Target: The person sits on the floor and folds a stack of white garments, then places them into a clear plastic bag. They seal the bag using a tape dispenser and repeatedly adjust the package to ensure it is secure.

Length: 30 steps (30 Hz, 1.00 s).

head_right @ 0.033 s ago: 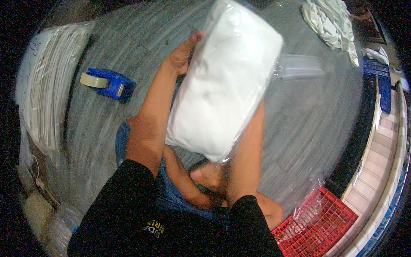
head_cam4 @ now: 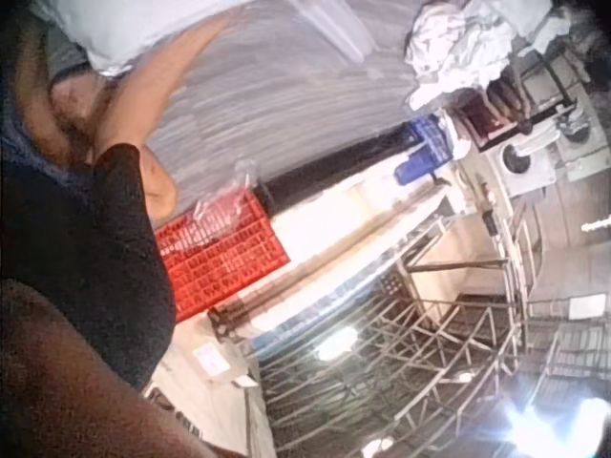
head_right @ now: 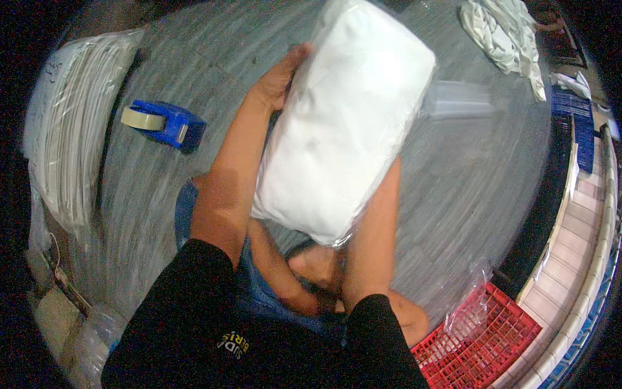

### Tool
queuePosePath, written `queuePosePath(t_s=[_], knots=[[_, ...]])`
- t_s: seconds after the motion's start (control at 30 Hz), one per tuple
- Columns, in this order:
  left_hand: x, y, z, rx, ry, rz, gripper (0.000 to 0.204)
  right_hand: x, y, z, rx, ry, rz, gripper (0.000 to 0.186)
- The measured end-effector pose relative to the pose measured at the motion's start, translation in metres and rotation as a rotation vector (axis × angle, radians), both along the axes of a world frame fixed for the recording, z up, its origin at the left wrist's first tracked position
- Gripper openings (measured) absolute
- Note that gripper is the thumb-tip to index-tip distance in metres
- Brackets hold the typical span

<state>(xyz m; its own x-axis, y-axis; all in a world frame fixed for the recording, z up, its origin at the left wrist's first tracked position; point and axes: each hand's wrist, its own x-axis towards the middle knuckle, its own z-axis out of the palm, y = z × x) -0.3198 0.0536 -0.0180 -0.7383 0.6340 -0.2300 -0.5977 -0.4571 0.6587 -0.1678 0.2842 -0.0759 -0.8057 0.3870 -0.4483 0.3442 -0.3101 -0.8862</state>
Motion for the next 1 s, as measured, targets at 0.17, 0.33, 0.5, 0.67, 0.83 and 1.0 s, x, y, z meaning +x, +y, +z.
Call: queuePosePath(t_s=[0.17, 0.33, 0.5, 0.67, 0.83, 1.0], knots=[[0.001, 0.004, -0.016, -0.194, -0.014, -0.044, 0.106, -0.039, 0.006, 0.002, 0.06, -0.026, 0.06, 0.048], [-0.021, -0.001, -0.027, -0.272, 0.192, 0.07, 0.084, -0.028, 0.05, 0.04, -0.079, 0.045, -0.001, 0.056], [-0.018, 0.001, -0.022, -0.4, 0.151, 0.086, 0.122, -0.002, 0.057, 0.07, -0.113, -0.371, 0.287, 0.064], [-0.017, -0.011, -0.024, -0.416, 0.149, 0.149, 0.12, 0.03, 0.05, 0.065, 0.173, -0.239, 0.037, 0.046], [-0.009, 0.0, -0.011, -0.647, 0.335, 0.222, 0.116, 0.076, 0.006, 0.069, 0.227, -0.362, 0.337, 0.03], [0.019, -0.003, 0.032, -1.124, 0.722, 0.417, 0.114, 0.114, 0.018, 0.069, 0.11, -0.171, 0.108, 0.037]])
